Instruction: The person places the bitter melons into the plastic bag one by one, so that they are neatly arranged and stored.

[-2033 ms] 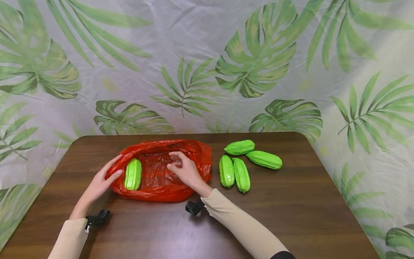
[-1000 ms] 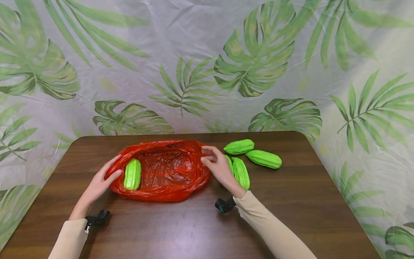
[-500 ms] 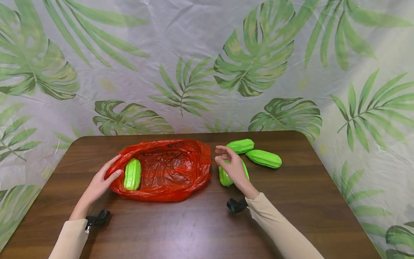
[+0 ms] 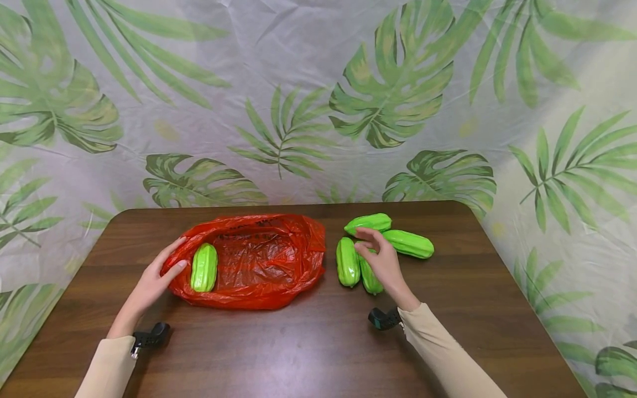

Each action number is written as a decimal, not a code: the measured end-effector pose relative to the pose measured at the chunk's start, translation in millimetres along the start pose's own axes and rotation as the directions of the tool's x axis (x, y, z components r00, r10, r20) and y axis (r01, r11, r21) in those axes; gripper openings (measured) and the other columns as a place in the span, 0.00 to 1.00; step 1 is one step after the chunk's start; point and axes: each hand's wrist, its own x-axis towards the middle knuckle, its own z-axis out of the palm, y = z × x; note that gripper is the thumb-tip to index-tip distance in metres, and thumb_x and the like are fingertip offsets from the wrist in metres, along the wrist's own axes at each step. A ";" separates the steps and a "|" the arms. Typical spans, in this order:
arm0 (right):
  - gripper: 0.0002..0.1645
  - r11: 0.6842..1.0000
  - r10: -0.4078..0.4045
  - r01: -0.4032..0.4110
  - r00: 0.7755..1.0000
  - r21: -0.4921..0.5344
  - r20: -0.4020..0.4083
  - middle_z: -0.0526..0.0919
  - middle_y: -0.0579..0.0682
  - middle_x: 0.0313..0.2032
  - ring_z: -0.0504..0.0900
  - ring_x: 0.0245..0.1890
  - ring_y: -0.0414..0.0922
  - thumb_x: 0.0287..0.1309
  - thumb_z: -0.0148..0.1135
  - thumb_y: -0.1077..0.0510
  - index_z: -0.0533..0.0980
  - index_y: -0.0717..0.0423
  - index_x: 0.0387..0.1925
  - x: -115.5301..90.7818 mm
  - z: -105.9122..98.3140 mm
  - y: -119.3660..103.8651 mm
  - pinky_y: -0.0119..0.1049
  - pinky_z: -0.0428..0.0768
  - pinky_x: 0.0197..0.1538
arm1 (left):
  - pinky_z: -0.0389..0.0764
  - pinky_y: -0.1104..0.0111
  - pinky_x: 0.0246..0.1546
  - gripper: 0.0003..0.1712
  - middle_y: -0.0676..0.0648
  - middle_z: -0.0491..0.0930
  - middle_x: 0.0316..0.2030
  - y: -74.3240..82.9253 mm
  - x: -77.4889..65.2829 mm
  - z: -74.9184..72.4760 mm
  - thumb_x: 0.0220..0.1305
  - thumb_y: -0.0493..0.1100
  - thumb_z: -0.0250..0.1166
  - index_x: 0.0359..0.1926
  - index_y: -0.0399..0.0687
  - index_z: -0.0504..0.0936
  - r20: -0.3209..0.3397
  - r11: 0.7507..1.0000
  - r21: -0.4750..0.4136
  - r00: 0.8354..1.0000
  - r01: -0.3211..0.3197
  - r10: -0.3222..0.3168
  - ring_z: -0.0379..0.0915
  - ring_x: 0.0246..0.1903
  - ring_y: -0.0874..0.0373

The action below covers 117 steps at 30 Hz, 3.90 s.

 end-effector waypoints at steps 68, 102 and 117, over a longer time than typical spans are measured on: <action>0.30 0.982 0.085 -0.080 0.996 -0.172 0.023 0.62 0.61 0.65 0.60 0.64 0.60 0.69 0.54 0.52 0.64 0.56 0.68 -11.8 -25.5 15.3 0.59 0.67 0.56 | 0.54 0.37 0.60 0.32 0.37 0.56 0.70 -1.6 -0.8 -0.5 0.68 0.39 0.59 0.71 0.45 0.62 -0.020 1.000 -0.016 1.000 0.004 -0.004 0.50 0.67 0.36; 0.27 0.999 0.011 -0.007 0.996 -0.043 0.089 0.64 0.56 0.64 0.61 0.64 0.55 0.66 0.57 0.56 0.67 0.55 0.66 6.1 23.0 -23.5 0.55 0.66 0.58 | 0.55 0.36 0.60 0.32 0.37 0.56 0.70 -2.2 -1.0 0.7 0.69 0.42 0.58 0.71 0.45 0.61 -0.026 1.000 -0.016 0.999 0.021 -0.021 0.51 0.67 0.35; 0.26 0.999 -0.037 0.039 0.988 -0.009 0.150 0.66 0.54 0.64 0.61 0.63 0.56 0.66 0.57 0.57 0.68 0.55 0.64 15.8 47.8 -33.0 0.54 0.66 0.58 | 0.56 0.36 0.59 0.33 0.38 0.55 0.70 -2.1 -1.5 0.0 0.69 0.44 0.58 0.72 0.49 0.60 -0.007 0.999 -0.022 0.999 0.048 -0.048 0.50 0.67 0.36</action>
